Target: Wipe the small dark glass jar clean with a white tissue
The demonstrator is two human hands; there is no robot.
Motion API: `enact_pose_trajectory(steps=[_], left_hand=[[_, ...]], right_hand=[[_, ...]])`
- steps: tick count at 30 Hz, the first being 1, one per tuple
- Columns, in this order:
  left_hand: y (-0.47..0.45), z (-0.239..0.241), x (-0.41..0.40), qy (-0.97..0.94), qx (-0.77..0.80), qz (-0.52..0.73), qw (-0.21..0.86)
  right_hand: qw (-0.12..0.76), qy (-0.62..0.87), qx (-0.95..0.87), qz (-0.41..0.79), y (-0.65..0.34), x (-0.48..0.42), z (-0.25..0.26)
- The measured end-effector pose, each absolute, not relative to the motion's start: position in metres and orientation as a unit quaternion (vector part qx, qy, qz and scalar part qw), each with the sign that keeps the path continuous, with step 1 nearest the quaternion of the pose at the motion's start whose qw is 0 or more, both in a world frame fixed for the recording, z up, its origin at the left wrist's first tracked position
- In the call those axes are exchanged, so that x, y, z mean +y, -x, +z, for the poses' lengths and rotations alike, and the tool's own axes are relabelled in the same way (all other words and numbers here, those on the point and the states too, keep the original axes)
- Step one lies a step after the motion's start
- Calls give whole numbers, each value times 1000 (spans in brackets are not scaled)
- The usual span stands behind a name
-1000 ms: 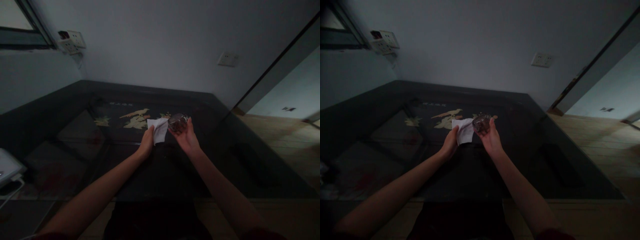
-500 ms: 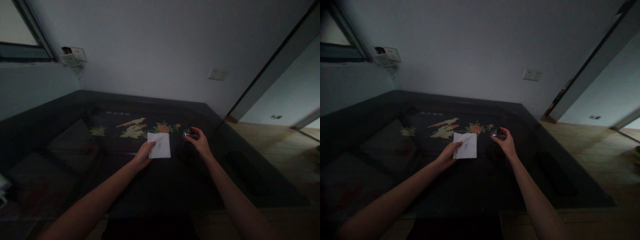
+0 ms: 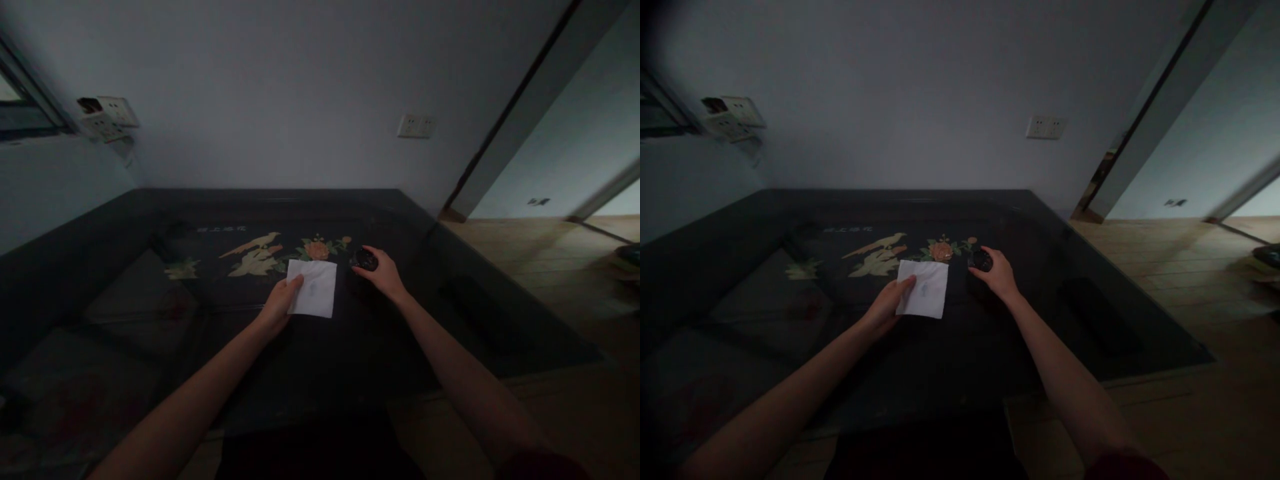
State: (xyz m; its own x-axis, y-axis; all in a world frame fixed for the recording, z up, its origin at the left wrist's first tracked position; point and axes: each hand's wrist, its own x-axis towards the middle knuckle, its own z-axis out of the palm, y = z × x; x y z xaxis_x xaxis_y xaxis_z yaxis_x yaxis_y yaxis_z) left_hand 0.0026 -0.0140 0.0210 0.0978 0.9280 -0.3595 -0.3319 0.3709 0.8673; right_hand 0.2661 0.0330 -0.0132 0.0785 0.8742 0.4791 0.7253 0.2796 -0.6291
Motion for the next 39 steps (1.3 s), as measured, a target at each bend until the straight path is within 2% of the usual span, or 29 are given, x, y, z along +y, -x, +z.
enact_pose_trajectory(steps=[8,25,34,37,39], left_hand=[[1,17,-16,-427,484,446,620],[-3,6,-14,-474,433,447,623],[-5,19,-22,-511,432,466,579],[-3,16,-19,-528,437,489,539],[0,15,-16,-553,471,497,475]], right_hand=[[410,590,-690,86,-262,31,-10],[398,583,-704,82,-253,33,-14],[386,578,-714,82,-252,34,-18],[380,582,-714,83,-251,29,-9],[407,583,-700,66,-249,22,2]])
